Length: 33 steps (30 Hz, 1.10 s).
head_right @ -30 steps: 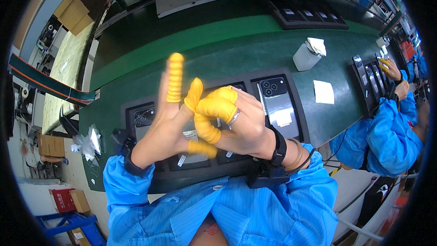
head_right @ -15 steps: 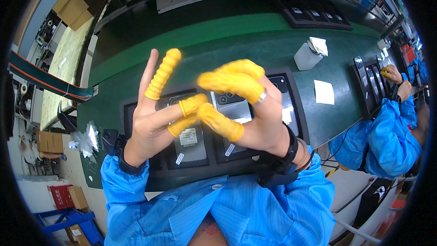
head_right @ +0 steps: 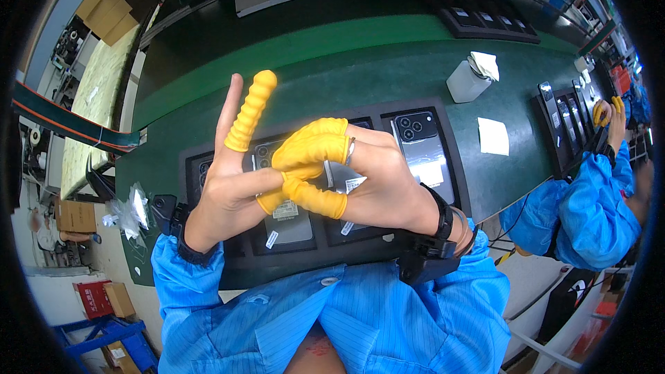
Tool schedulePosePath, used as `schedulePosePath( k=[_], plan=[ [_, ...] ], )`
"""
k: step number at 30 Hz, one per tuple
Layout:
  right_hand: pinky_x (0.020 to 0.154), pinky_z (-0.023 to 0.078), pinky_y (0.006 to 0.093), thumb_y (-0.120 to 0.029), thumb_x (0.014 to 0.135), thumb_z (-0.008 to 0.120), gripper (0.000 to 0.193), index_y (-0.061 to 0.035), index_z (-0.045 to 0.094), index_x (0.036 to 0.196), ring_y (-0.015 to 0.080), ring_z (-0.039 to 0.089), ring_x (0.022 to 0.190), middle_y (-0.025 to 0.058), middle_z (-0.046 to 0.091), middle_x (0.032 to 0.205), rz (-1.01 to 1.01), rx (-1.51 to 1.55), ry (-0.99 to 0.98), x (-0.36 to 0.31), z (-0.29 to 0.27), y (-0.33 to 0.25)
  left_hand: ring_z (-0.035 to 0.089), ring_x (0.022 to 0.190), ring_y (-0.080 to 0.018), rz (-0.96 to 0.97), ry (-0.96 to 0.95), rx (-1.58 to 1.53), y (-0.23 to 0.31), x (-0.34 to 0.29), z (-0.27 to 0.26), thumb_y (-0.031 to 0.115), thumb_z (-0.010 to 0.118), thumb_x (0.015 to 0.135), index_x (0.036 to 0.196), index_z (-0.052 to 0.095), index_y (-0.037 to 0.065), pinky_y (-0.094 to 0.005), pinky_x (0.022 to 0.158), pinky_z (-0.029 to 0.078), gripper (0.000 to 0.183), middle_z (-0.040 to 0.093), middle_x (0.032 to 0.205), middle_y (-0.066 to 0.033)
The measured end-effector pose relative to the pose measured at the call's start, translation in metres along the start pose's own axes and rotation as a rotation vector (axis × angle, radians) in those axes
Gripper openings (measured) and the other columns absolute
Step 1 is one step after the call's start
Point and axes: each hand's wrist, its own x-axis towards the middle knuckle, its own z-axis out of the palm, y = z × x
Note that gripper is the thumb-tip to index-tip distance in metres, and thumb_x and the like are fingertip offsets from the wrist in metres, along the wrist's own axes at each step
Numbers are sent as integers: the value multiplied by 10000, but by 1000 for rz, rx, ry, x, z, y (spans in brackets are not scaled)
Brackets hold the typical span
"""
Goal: Cleaning and inspecting the back and camera modules of multiple smartphones on an assembly line.
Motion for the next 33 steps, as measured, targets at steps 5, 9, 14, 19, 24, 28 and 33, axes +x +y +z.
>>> schedulePosePath(
  k=[5,9,14,19,24,28,33],
  plan=[
    [747,530,315,8,682,759,293,1,655,956,254,662,842,115,669,927,6,-5,14,-2,4,1,138,1375,-506,140,-28,111,-5,-1,-3,57,760,588,822,700,128,-661,1057,149,252,306,1436,-293],
    [734,533,307,-11,684,773,308,9,657,969,239,666,838,116,670,940,33,2,9,-5,7,0,122,1377,-506,217,-100,221,-5,2,-4,41,753,558,846,708,112,-670,1051,149,300,310,1431,-299],
    [743,532,307,-83,653,826,410,18,647,1007,240,663,852,127,662,971,70,12,-75,-7,7,2,113,1384,-498,184,-177,273,-1,4,-1,50,753,548,927,726,131,-671,1043,144,389,279,1450,-299],
    [793,513,327,-145,616,858,488,0,644,1030,247,650,915,127,662,1017,62,4,-25,1,0,-1,134,1404,-434,184,-128,218,2,6,-3,51,754,674,991,733,90,-473,1094,249,319,303,1455,-272],
    [738,513,310,-43,674,796,365,1,633,997,257,640,854,125,649,967,18,-9,-52,-3,5,1,105,1386,-495,180,-143,200,-4,2,-7,51,746,652,921,716,162,-613,1072,159,293,226,1482,-276],
    [710,520,321,-18,686,778,319,8,637,970,253,641,841,129,649,938,29,-30,3,-4,9,-2,100,1382,-504,201,-161,187,-5,2,-8,37,750,601,897,699,105,-635,1064,162,307,235,1464,-301],
    [703,523,325,-34,662,793,340,5,645,965,262,645,843,143,649,942,30,-64,-30,-8,12,0,110,1388,-485,167,-250,209,-6,1,-4,27,754,565,917,697,70,-647,1056,169,359,242,1459,-304]
  ],
)
